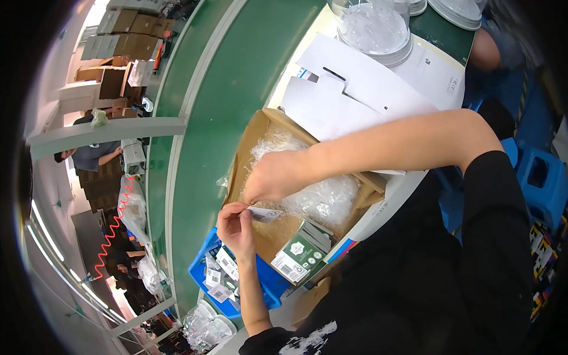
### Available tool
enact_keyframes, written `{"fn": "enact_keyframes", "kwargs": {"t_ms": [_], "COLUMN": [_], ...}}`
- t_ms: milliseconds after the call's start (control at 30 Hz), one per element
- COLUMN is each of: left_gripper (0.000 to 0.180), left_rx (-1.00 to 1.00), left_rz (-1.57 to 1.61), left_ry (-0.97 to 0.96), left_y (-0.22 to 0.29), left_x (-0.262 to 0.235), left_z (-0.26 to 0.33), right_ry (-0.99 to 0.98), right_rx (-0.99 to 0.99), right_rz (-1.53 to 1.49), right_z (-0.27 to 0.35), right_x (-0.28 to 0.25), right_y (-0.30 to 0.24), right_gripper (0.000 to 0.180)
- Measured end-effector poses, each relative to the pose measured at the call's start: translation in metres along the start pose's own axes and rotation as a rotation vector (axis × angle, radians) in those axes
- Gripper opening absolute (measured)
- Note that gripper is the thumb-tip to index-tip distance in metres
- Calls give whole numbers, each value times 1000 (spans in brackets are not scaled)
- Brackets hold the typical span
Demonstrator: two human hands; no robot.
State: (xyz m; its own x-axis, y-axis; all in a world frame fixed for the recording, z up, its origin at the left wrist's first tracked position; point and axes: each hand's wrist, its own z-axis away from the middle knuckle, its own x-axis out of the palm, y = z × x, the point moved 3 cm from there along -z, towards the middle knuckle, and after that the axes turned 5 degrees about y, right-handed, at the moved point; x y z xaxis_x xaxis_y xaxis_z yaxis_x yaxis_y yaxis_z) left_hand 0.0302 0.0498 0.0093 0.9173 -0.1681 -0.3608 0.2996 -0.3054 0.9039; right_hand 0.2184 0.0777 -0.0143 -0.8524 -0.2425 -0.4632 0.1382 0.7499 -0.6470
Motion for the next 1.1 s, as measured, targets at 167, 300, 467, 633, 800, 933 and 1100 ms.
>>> {"fn": "enact_keyframes", "kwargs": {"t_ms": [167,300,467,633,800,933,1100], "left_gripper": [14,10,14,13,13,15,20], "left_rx": [-24,-24,-33,-26,49,71,101], "left_rz": [25,26,6,17,-67,-150,-186], "left_ry": [18,14,-15,9,-13,-28,-109], "left_y": [-1,3,0,-1,-5,-2,7], "left_x": [-2,0,0,1,1,2,3], "left_z": [-1,-3,-3,-2,0,-2,-6], "right_ry": [50,41,26,-22,-24,-51,-57], "right_rx": [-29,6,18,18,13,30,35], "right_rz": [-51,-68,-82,-36,-31,-7,20], "right_z": [0,0,0,0,1,0,0], "right_x": [0,1,1,2,2,3,4], "right_y": [0,0,0,1,-1,1,4], "right_gripper": [8,9,9,10,11,12,11]}}
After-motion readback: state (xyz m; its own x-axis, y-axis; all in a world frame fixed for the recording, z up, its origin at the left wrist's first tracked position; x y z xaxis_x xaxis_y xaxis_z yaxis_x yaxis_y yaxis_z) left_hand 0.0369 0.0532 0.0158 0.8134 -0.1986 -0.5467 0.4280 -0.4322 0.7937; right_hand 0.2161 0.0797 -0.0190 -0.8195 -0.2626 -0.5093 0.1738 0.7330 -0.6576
